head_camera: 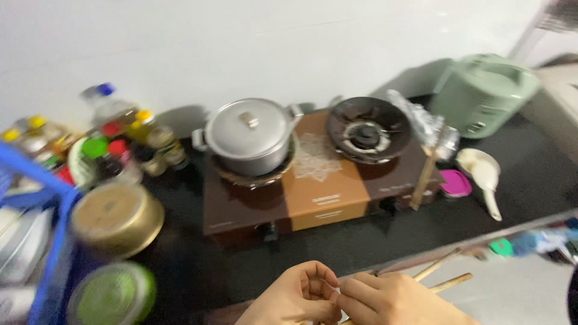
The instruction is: Stirring cooked vegetables in a pot using chopsticks in a kitchen setting.
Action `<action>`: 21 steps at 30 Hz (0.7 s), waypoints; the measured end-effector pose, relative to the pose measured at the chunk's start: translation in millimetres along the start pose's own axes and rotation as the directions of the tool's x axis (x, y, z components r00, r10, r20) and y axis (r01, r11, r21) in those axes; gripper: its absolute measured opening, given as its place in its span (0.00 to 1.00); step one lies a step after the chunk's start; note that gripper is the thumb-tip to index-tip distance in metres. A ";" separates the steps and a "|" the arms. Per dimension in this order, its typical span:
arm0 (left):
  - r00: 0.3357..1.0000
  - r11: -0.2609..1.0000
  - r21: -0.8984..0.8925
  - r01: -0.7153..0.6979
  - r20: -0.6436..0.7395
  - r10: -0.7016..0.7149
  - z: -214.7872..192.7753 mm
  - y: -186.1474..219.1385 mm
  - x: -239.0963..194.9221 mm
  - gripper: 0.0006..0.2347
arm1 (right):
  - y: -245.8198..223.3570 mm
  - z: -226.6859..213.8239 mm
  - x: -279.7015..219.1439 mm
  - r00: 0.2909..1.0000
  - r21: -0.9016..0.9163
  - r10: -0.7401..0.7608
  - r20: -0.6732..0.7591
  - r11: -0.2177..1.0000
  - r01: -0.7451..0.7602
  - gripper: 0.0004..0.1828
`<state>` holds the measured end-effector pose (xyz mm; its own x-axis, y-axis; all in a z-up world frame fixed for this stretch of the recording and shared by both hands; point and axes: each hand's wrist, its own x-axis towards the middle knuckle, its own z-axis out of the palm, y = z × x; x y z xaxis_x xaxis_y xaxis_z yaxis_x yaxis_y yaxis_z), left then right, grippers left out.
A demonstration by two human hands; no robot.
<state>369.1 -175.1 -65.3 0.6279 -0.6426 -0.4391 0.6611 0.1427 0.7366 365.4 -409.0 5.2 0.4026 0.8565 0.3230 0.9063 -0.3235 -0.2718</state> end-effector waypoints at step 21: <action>0.812 0.872 0.376 0.312 0.370 -0.450 105.4 -4.6 127.5 0.19 | -55.3 -10.3 -129.7 0.813 -0.072 0.555 -0.176 0.816 -0.573 0.11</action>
<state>402.8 -337.1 -70.4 0.0604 -0.8651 -0.4979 0.6182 -0.3592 0.6991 264.5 -506.4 -12.3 0.8531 0.4459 0.2708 0.5182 -0.7840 -0.3418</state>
